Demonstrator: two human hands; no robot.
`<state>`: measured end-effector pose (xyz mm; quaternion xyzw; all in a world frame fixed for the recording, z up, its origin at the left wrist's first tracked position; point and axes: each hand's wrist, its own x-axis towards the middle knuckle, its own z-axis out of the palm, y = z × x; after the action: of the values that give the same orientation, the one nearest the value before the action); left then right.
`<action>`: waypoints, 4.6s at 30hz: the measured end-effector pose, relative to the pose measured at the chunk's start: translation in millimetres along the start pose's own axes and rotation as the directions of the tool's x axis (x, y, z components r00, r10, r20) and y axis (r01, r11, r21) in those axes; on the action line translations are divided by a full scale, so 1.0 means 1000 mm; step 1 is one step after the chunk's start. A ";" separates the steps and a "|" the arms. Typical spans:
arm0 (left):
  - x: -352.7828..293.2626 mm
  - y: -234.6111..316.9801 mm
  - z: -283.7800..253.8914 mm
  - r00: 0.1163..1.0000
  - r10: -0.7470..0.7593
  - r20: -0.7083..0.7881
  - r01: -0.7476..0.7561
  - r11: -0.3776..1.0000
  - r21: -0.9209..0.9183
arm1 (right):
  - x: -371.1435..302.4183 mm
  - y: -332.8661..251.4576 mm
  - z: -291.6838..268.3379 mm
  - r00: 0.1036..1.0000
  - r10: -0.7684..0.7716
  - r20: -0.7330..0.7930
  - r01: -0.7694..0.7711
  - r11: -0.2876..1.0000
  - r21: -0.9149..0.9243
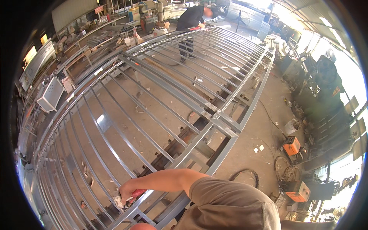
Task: The person welds a large metal frame using a handheld welding torch. They move along the frame, applying welds at multiple joints and intersections while sparks are visible. The person adjusts position and angle to reach different sections of the frame.
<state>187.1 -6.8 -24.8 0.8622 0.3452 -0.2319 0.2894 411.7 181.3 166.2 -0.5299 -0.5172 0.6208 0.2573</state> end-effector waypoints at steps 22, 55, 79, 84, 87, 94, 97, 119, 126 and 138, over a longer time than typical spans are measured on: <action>-0.057 0.005 0.057 0.971 -0.212 0.112 0.205 0.977 0.065 | -0.043 -0.033 -0.011 0.998 0.065 0.014 -0.066 0.997 0.041; -0.052 -0.006 0.071 0.957 -0.253 0.140 0.250 0.967 0.039 | -0.024 -0.043 -0.021 0.994 0.089 0.059 -0.076 0.979 -0.189; -0.088 0.004 0.120 0.966 -0.260 0.015 0.259 0.955 -0.144 | -0.026 -0.042 -0.037 0.987 0.102 0.125 -0.090 0.991 -0.098; -0.117 0.027 0.122 0.933 -0.356 0.061 0.352 0.857 -0.376 | -0.024 -0.036 -0.041 0.969 0.209 0.135 -0.181 0.964 -0.196; -0.124 0.048 0.123 0.910 -0.397 -0.120 0.342 0.882 -0.323 | -0.029 -0.039 -0.043 0.979 0.101 0.177 -0.084 0.991 -0.100; -0.124 0.067 0.086 0.888 -0.450 -0.093 0.366 0.816 -0.448 | -0.028 -0.052 -0.039 0.967 0.159 0.200 -0.167 0.986 0.021; -0.123 0.067 0.081 0.888 -0.453 -0.077 0.371 0.806 -0.462 | -0.027 -0.051 -0.038 0.969 0.165 0.185 -0.177 0.983 0.047; -0.117 0.060 0.092 0.881 -0.450 -0.148 0.320 0.795 -0.515 | -0.035 -0.049 -0.038 0.982 0.043 0.184 -0.032 0.997 -0.067; -0.120 0.063 0.084 0.878 -0.452 -0.153 0.317 0.792 -0.522 | -0.036 -0.043 -0.036 0.992 0.001 0.123 0.005 0.999 -0.049; -0.120 0.064 0.092 0.874 -0.449 -0.186 0.298 0.798 -0.525 | -0.039 -0.052 -0.029 0.989 0.030 0.145 -0.005 0.986 -0.169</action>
<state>137.0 -160.4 2.2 0.7015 0.5964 -0.0580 0.3858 438.1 175.5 231.7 -0.5071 -0.5805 0.6146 0.1676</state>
